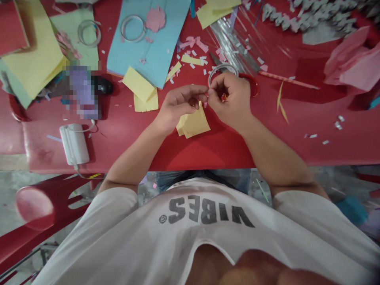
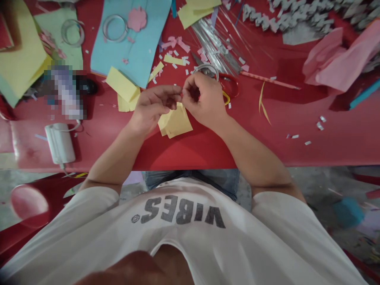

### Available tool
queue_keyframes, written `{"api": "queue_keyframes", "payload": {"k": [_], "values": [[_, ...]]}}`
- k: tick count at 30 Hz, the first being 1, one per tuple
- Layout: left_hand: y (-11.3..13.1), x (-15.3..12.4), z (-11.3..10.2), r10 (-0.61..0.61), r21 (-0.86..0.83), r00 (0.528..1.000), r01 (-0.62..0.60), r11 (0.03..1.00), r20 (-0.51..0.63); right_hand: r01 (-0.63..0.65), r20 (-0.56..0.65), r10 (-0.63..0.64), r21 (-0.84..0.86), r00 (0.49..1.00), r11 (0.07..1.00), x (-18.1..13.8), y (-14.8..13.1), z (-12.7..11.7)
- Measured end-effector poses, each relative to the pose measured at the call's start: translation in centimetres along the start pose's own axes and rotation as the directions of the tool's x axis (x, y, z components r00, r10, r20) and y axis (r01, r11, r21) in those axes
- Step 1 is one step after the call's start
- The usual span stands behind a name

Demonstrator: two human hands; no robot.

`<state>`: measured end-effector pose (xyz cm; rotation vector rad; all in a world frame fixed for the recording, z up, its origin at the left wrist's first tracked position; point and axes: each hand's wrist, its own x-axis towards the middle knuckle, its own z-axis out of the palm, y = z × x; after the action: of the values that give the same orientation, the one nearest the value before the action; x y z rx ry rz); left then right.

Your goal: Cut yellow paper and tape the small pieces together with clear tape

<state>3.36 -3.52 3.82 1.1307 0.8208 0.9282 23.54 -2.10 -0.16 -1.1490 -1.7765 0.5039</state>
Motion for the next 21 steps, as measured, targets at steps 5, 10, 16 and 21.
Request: {"api": "queue_keyframes", "payload": {"k": [5,10,16,21], "values": [[-1.0,0.3,-0.2,0.079,0.079,0.997,-0.077,0.994,-0.018,0.085,-0.038,-0.084,0.023,0.996,0.996,0.0,-0.8,-0.6],[-1.8,0.4,-0.4,0.242,0.21,0.97,-0.229,0.95,-0.036,-0.054,0.001,0.054,0.102,0.999,0.993,0.1,-1.4,-1.2],[-1.4,-0.1,0.2,0.323,0.394,0.94,-0.257,0.882,-0.108,-0.116,0.122,0.083,0.294,0.989,0.949,0.0,-1.8,-0.8],[-1.1,-0.3,0.3,0.361,0.432,0.929,-0.294,0.853,-0.08,-0.128,0.129,0.091,0.321,0.987,0.938,-0.3,-2.4,-0.7]]}}
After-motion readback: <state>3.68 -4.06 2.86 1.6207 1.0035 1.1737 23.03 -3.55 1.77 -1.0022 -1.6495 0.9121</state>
